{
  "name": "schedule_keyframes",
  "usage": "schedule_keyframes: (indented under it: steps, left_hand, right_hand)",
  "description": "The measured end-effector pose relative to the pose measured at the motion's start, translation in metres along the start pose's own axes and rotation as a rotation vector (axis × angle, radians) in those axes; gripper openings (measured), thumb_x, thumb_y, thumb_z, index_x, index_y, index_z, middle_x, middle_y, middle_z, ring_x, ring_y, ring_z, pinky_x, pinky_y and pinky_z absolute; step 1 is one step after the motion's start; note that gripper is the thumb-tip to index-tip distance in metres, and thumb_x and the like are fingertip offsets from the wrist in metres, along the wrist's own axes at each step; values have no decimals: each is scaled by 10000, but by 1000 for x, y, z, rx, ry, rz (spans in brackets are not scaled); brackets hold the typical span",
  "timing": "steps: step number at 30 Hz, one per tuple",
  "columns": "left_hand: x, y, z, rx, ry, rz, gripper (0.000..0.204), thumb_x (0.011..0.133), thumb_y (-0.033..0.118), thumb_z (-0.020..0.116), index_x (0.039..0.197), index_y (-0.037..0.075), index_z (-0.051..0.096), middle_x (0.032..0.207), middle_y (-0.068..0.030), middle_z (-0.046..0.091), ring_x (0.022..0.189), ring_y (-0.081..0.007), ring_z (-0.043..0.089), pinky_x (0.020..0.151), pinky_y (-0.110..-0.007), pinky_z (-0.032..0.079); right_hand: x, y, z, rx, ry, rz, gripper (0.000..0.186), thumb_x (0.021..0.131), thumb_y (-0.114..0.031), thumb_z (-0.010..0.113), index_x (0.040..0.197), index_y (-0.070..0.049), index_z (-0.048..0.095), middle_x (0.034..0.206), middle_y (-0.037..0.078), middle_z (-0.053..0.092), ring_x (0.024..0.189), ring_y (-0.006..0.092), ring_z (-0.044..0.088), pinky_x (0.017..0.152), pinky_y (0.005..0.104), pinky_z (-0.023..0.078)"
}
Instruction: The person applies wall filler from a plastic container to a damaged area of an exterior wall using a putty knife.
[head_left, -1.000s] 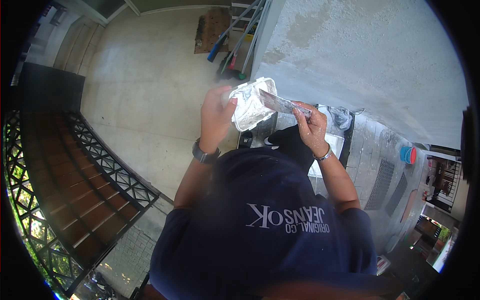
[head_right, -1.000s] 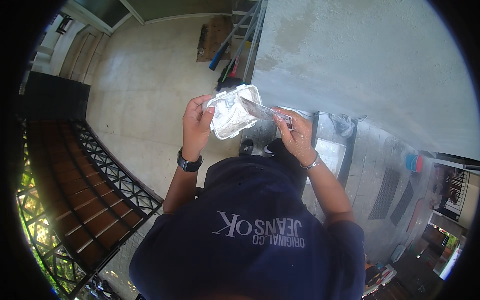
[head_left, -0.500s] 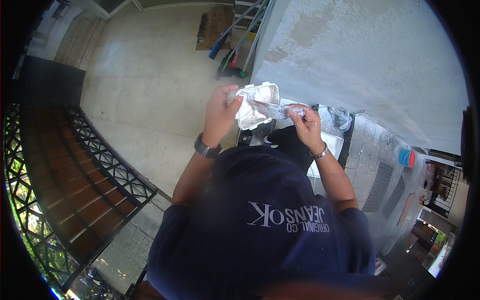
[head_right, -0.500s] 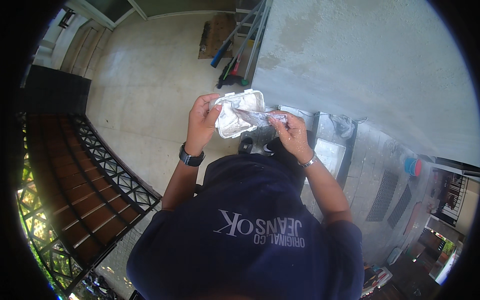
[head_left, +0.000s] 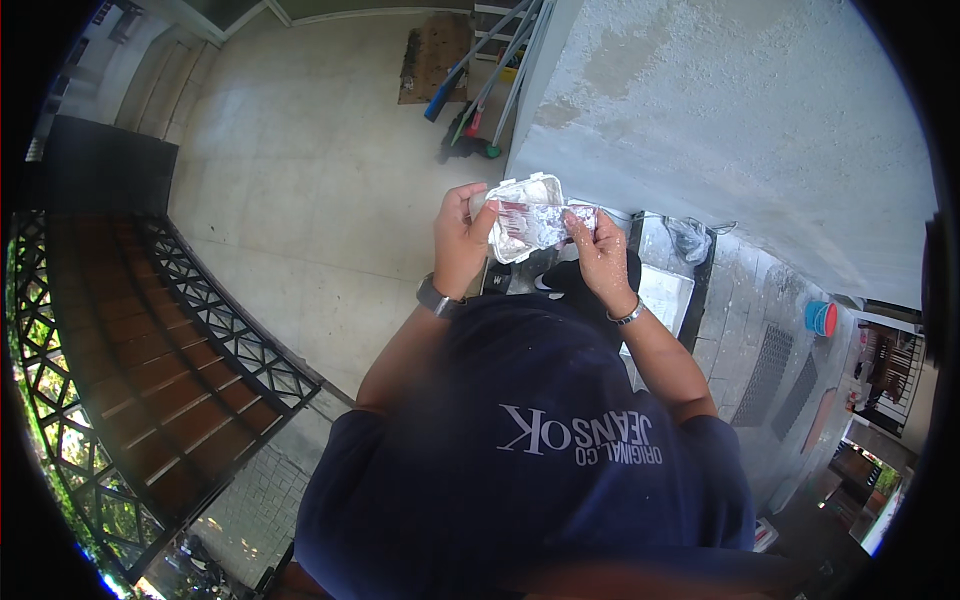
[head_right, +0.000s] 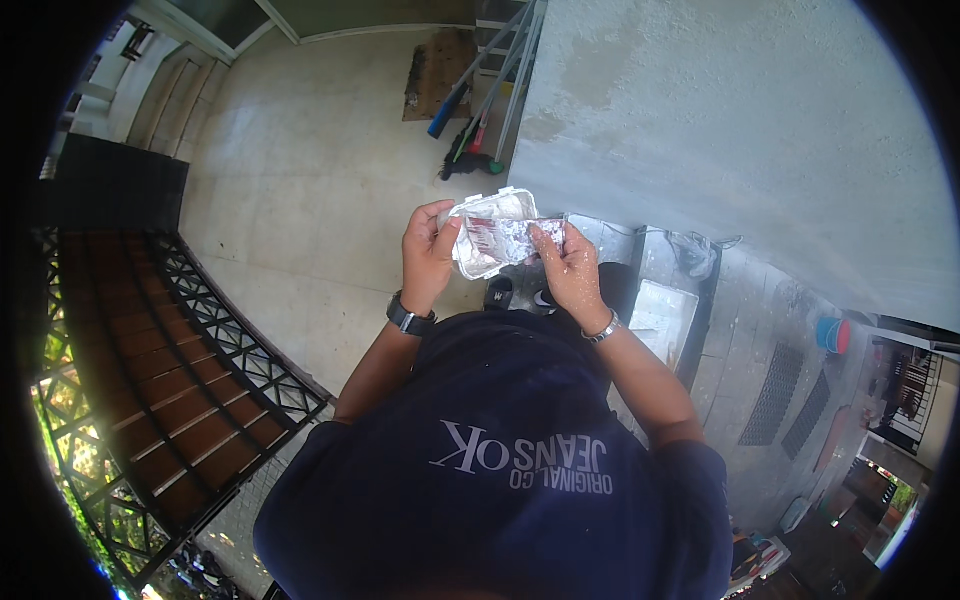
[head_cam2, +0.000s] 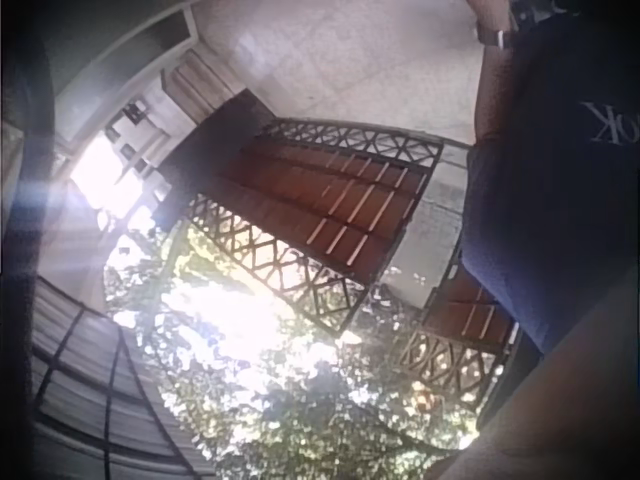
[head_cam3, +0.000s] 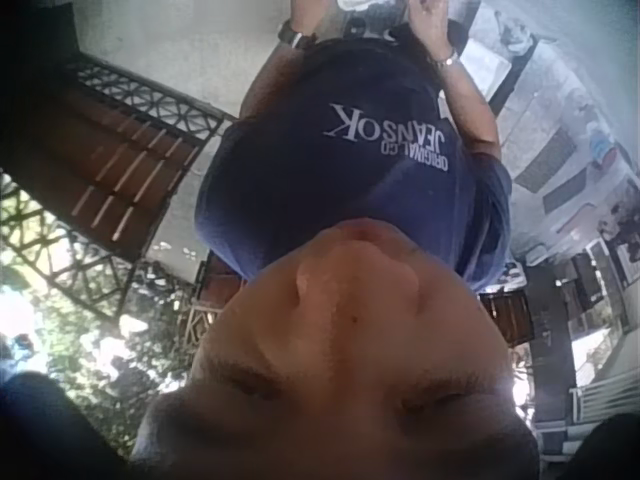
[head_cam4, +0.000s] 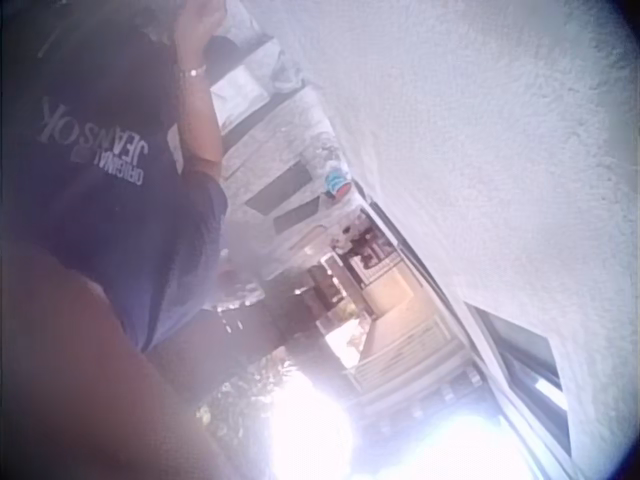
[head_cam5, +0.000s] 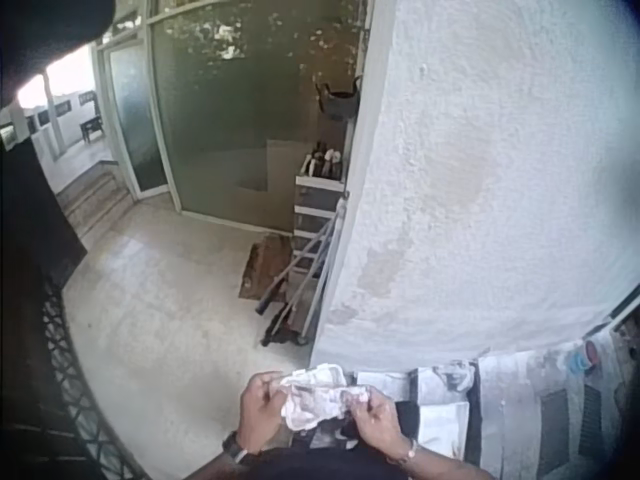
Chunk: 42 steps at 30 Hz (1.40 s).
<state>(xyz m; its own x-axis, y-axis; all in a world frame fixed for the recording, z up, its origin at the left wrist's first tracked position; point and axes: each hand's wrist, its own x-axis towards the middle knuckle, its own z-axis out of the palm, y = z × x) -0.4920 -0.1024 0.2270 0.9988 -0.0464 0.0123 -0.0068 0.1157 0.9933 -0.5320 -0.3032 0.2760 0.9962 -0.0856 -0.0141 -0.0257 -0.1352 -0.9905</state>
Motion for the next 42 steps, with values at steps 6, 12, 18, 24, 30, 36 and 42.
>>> schedule_keyframes:
  steps: [6,12,18,24,30,36,42]
  left_hand:
    - [-4,-5,16,-98,145,37,362,923,141,628,1187,-57,481,989,-109,615,878,-117,595,754,-253,489]
    - [3,-2,19,-79,162,130,342,956,111,558,1229,-60,443,1070,-140,623,944,-132,593,836,-255,477]
    - [19,17,28,-157,121,124,321,968,110,516,1242,-46,454,1104,-143,595,990,-163,572,880,-283,454]
    - [23,-10,25,216,106,98,288,975,137,473,1193,-47,517,1114,-117,589,1005,-166,572,883,-307,470]
    - [22,-15,28,-167,54,47,321,998,201,470,1227,-24,487,1119,-134,599,985,-201,620,817,-325,536]
    - [25,5,29,-270,113,-66,261,966,172,506,1094,-51,553,1067,-121,593,970,-211,574,852,-337,459]
    - [21,7,8,-306,155,-158,333,959,183,503,1197,-48,470,1109,-159,571,974,-243,606,761,-341,548]
  right_hand:
    - [-10,0,26,76,76,95,204,960,-168,585,965,36,600,794,46,651,657,75,600,606,227,495]
    - [3,17,26,525,218,406,183,958,-167,578,1021,3,599,867,39,630,729,97,601,662,269,550]
    - [14,5,-5,805,289,454,214,978,-161,523,1086,18,571,1005,84,630,878,148,626,761,299,564]
    - [6,7,-29,1200,230,359,257,983,-143,488,1191,2,525,1148,105,611,1011,194,612,869,349,536]
    - [22,-95,-80,1128,253,-126,274,990,-186,488,1215,-33,518,1110,75,627,984,173,611,901,348,517]
    - [78,-231,-129,1028,455,-825,292,1012,-140,430,1254,22,455,1214,141,546,1073,210,581,993,372,502]
    - [114,-276,-145,782,806,-1169,337,1011,-110,421,1318,29,404,1240,180,543,1108,228,581,1000,382,506]
